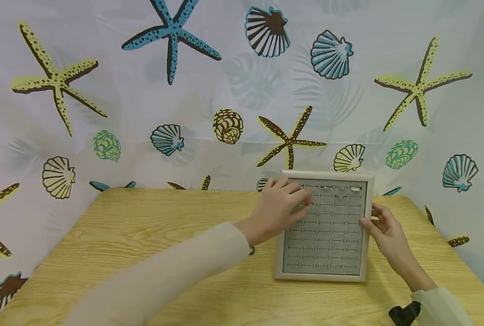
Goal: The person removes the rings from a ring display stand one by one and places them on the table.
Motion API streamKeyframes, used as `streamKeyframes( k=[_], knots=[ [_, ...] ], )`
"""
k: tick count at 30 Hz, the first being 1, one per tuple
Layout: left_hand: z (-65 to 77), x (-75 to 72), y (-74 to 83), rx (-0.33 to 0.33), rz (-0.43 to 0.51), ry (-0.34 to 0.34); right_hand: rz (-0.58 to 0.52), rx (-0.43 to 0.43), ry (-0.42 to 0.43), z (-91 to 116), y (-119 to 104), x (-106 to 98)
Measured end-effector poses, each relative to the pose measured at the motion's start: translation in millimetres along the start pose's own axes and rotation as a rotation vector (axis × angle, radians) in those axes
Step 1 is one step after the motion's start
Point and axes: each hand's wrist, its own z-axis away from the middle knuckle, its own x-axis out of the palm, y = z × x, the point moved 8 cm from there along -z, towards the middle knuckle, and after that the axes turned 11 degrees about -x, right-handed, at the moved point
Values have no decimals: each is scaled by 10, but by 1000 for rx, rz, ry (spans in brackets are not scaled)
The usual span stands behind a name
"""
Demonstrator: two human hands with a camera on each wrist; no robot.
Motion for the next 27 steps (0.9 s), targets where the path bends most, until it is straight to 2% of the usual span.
streamKeyframes(
  k=[13,20,27],
  knots=[
    [408,-148,-400,-20,16,-18,-4,-6,3,4,-8,1],
    [727,-72,-637,-52,-10,-69,-1,-10,8,-2,-4,-2],
    [995,27,-775,-67,-73,-138,-2,-3,5,-2,19,3]
  ],
)
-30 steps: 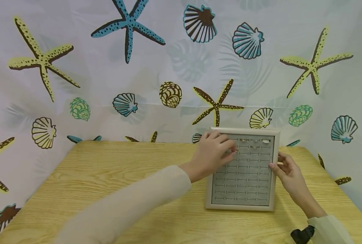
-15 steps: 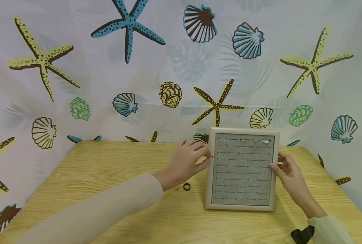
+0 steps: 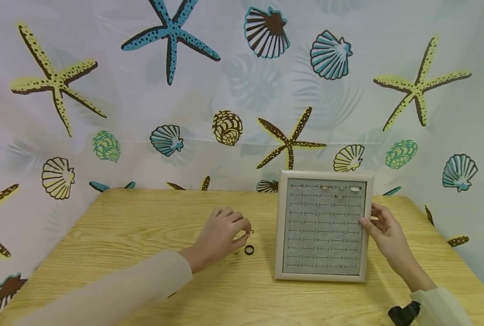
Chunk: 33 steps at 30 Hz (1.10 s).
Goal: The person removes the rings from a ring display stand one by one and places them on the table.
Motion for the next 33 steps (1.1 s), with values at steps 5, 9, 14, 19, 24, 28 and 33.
streamKeyframes(
  k=[5,9,14,19,24,28,33],
  knots=[
    [101,124,-39,-22,-20,-34,-8,-6,-7,-45,47,-11],
    [178,246,-58,-41,0,-53,-15,-9,-13,-80,74,-14],
    [247,366,-60,-59,9,-72,-22,-17,-18,-130,103,-24],
    [285,455,-54,-86,8,-100,-22,-14,-26,-177,144,-32],
    [291,545,-65,-130,21,-147,-24,-17,-30,-222,181,-44],
    [281,595,-68,-151,26,-164,-31,-23,-33,-260,205,-53],
    [259,649,-83,-177,32,-199,-38,-26,-39,-310,241,-61]
  ],
)
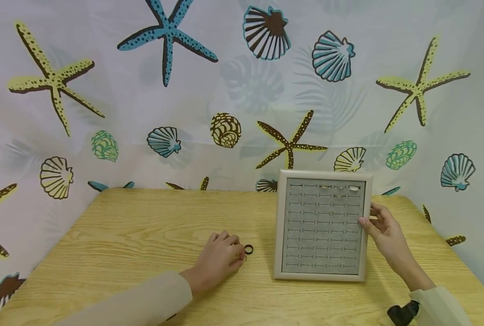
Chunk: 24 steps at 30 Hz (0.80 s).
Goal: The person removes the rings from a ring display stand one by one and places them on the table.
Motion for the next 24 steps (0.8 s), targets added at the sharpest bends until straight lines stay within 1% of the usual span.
streamKeyframes(
  k=[5,12,17,19,24],
  knots=[
    [-17,28,-24,-23,34,-58,7,0,3,-6,-6,-4],
    [-39,33,-22,-30,24,-92,6,1,2,-10,-11,-4],
    [-47,36,-19,-35,42,-121,-2,-2,6,-6,-18,-6],
    [-52,34,-21,-36,53,-123,-4,-6,8,-4,-20,-7],
    [-79,-8,-17,-28,76,-97,-7,-4,8,5,-15,-5]
  ],
)
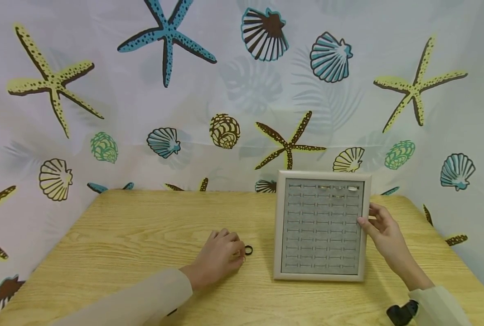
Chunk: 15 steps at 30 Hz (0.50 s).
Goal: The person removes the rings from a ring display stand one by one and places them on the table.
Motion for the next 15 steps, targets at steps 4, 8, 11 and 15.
streamKeyframes(
  k=[4,8,11,15],
  knots=[
    [-59,-91,40,17,27,39,-5,-2,1,-2,3,-1],
    [-150,-250,134,60,12,114,-8,-4,4,-9,6,-2],
    [-216,-368,220,98,-21,173,-5,-2,5,-10,9,-2],
    [-305,-508,333,147,-41,243,4,-1,6,-9,14,-4]
  ],
)
